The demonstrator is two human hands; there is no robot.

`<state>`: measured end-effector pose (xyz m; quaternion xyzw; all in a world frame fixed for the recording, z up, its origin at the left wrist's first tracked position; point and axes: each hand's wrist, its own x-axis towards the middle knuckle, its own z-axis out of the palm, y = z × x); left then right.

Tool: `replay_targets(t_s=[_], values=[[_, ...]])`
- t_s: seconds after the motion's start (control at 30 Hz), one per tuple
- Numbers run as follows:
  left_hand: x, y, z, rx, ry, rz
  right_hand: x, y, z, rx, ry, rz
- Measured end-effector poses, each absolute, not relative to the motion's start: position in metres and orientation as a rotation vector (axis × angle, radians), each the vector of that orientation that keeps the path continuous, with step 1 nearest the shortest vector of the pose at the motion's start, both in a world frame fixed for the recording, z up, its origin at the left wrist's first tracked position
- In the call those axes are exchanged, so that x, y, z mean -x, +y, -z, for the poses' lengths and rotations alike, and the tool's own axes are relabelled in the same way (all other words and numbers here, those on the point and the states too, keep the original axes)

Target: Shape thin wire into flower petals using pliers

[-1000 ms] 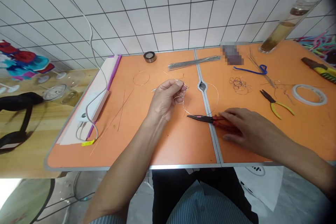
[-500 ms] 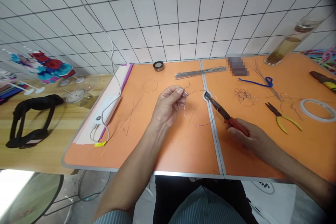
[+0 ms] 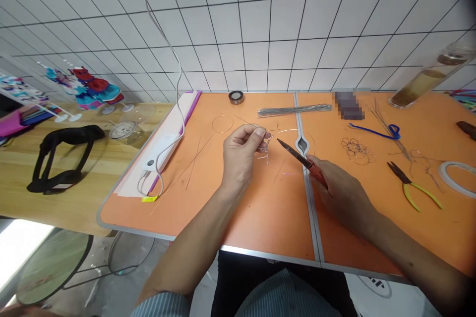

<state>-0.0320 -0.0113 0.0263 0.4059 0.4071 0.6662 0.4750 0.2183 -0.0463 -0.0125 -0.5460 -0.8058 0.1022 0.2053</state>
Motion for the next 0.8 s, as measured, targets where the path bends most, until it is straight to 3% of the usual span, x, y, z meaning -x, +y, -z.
replay_targets(t_s=[0.27,0.8], values=[[0.028,-0.016,-0.031,-0.975,1.045,-1.65,-0.216,-0.04,0.016,1.409,-2.285,-0.109],[0.026,-0.014,-0.034,-0.945,0.998,-1.658,-0.215,-0.034,0.017,1.367,-2.251,-0.448]])
